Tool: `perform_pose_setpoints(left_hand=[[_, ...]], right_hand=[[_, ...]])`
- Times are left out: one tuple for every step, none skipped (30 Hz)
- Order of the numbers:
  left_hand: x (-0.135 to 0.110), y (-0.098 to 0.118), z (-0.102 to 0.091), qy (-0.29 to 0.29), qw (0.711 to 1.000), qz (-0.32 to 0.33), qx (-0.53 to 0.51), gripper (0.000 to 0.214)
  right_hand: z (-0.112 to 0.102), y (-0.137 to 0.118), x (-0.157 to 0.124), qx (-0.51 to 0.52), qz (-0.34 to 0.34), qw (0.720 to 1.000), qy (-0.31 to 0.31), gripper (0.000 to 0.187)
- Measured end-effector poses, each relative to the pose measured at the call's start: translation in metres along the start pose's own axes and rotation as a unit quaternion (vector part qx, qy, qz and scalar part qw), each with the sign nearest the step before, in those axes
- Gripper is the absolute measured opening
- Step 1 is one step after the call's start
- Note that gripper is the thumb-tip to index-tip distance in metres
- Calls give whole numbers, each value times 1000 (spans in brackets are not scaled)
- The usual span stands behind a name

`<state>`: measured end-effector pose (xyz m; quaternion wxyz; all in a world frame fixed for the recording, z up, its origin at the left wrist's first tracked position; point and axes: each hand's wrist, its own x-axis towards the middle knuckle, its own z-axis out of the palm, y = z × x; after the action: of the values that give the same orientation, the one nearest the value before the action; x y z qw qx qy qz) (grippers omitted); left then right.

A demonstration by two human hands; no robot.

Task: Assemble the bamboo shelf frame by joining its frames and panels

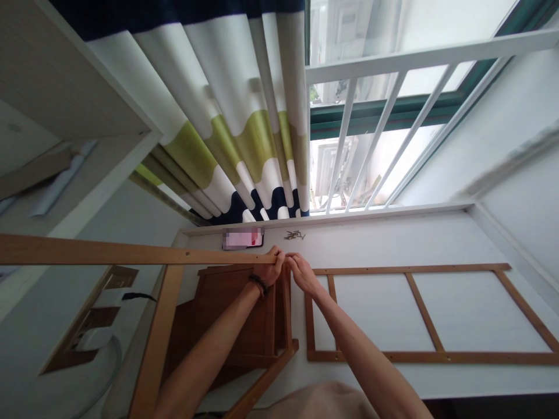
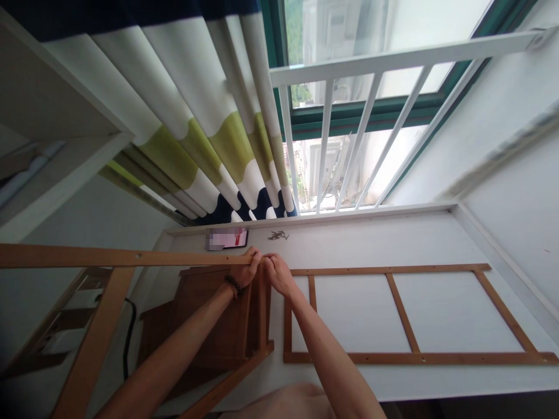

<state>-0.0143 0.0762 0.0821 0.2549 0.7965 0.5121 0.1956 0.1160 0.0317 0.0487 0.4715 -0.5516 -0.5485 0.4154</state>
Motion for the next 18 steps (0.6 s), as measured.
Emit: perform_pose_setpoints(left_hand=[[0, 1, 0, 5, 1000, 3, 4, 28], [-1, 1, -1, 10, 1000, 7, 10, 29], [-2, 0, -1, 12, 1000, 12, 19, 29], [-3, 0, -2, 10, 999, 18, 28, 30], [-4, -2, -2, 7, 999, 24, 36, 31], [-5, -3, -2, 4, 999, 29, 44, 31], [-6, -4, -2, 3, 998, 32, 49, 31], [-7, -6, -1, 7, 998, 33, 52, 31], [-9, -7, 1, 15, 998, 33, 55, 31], [-9, -8, 3, 22, 998, 33, 57, 30], [-10, -9, 4, 29, 997, 34, 57, 29], [-11, -10, 6, 34, 997, 36, 57, 28], [-11, -10, 7, 36, 997, 37, 55, 28], [-12, -11, 8, 37, 997, 37, 53, 28], [-12, -11, 9, 37, 997, 35, 50, 28], [-12, -11, 9, 36, 998, 31, 47, 28], [-12, -11, 9, 35, 998, 24, 45, 29], [-12, -11, 9, 35, 998, 16, 43, 30]], right_hand=[[2, 0, 3, -11, 1, 1000, -9, 24], [3, 0, 4, -20, 5, 1000, -13, 19], [4, 0, 3, -27, 9, 999, -17, 14], [5, 1, 1, -29, 8, 999, -22, 11], [6, 2, -1, -27, 4, 999, -29, 9], [6, 4, -4, -21, -2, 999, -36, 9], [7, 5, -7, -13, -7, 999, -40, 8], [8, 6, -10, -4, -8, 999, -39, 8], [9, 7, -12, 4, -4, 999, -34, 8], [10, 8, -14, 8, 3, 1000, -28, 7], [10, 8, -15, 9, 12, 1000, -24, 6], [10, 7, -15, 8, 22, 999, -22, 5], [10, 6, -15, 6, 31, 999, -20, 5], [10, 5, -15, 5, 38, 999, -18, 5], [9, 4, -14, 5, 43, 999, -17, 5], [8, 3, -13, 8, 45, 999, -17, 5], [8, 1, -12, 12, 46, 999, -18, 6], [7, 0, -11, 17, 46, 999, -19, 7]])
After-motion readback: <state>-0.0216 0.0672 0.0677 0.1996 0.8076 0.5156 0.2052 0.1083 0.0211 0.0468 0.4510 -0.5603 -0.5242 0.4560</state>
